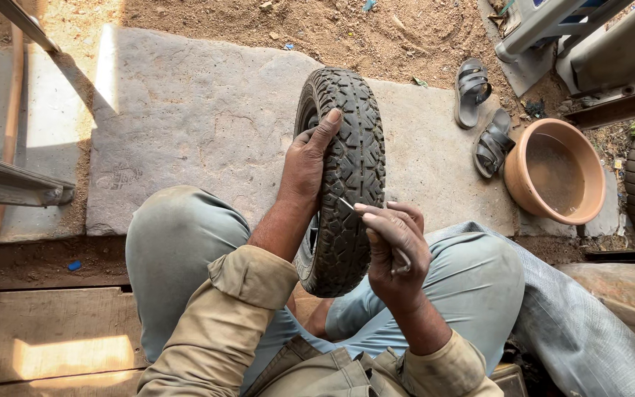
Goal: The person retrieves a small metal tool from a container inside a large tire. They then use the tool to remove debris or small punctures from the tread of a motorcycle tire while sitting on the ground.
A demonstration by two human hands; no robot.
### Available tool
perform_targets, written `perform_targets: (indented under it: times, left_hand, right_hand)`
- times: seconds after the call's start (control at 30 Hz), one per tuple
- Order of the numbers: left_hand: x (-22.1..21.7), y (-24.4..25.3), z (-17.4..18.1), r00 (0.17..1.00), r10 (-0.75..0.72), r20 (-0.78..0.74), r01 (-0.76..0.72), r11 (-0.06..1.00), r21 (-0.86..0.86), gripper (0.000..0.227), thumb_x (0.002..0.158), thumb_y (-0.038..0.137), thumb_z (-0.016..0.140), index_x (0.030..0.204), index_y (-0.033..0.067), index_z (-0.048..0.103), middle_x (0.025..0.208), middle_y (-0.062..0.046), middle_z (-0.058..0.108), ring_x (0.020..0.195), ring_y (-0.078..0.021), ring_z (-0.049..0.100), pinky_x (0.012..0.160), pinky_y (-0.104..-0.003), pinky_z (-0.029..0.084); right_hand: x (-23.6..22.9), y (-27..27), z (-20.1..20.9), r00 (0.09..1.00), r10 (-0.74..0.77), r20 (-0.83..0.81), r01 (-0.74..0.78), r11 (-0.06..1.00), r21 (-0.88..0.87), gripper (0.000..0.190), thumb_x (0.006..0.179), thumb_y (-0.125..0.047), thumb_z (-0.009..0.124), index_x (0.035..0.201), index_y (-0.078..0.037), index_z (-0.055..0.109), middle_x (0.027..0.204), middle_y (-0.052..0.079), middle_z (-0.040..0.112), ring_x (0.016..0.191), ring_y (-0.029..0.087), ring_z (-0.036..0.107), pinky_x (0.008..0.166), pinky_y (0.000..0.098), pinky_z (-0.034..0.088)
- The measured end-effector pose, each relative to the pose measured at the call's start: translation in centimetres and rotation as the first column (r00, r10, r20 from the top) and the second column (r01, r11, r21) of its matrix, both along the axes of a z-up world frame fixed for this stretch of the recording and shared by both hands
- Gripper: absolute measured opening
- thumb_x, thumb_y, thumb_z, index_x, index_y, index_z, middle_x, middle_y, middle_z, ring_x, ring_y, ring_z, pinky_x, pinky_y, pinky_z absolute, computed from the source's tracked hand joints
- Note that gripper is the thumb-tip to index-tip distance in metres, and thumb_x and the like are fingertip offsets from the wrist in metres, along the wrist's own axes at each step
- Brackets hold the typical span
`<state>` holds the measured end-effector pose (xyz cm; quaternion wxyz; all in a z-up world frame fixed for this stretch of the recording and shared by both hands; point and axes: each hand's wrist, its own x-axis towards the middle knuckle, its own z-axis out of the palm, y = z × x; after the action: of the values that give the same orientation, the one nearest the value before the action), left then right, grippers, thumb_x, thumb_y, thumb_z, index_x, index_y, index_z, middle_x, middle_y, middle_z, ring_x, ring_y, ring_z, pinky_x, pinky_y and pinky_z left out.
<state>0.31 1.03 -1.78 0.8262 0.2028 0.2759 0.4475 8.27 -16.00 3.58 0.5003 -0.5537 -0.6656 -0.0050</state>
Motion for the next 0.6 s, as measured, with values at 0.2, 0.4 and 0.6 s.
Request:
perform_targets:
  times: [0.2, 0.4, 0.6]
  left_hand:
    - [0.2, 0.1, -0.4, 0.999, 0.017, -0.033, -0.017, 1.0, 0.004, 0.056, 0.085, 0.041, 0.082, 0.11, -0.007, 0.067, 0.092, -0.009, 0.073, 0.075, -0.0129, 0.069, 0.068, -0.027, 0.06]
    - [0.9, 0.0, -0.9, 0.994, 0.017, -0.108, -0.017, 1.0, -0.003, 0.066, 0.081, 0.045, 0.083, 0.115, -0.0082, 0.064, 0.098, -0.011, 0.073, 0.082, -0.0138, 0.07, 0.073, -0.027, 0.061]
    - [1.2, 0.1, -0.9, 0.993, 0.008, -0.114, -0.01, 1.0, -0.01, 0.068, 0.081, 0.045, 0.083, 0.118, -0.0085, 0.062, 0.098, -0.012, 0.071, 0.082, -0.0143, 0.07, 0.072, -0.028, 0.061]
  right_hand:
    - [0.4, -0.2, -0.4, 0.972, 0.057, -0.227, -0.066, 0.997, -0.032, 0.012, 0.11, -0.008, 0.058, 0.12, -0.003, 0.062, 0.119, 0.013, 0.074, 0.106, 0.023, 0.073, 0.107, 0.038, 0.054]
    - [0.9, 0.1, 0.2, 0.952, 0.067, -0.3, -0.1, 0.99, -0.097, 0.015, 0.112, -0.008, 0.054, 0.122, 0.001, 0.062, 0.119, 0.014, 0.071, 0.101, 0.017, 0.074, 0.096, 0.0297, 0.06]
    - [1.1, 0.7, 1.7, 0.99, -0.03, -0.135, 0.005, 0.984, -0.176, 0.014, 0.111, -0.011, 0.057, 0.116, -0.001, 0.066, 0.111, 0.011, 0.072, 0.091, 0.014, 0.072, 0.082, 0.0264, 0.059]
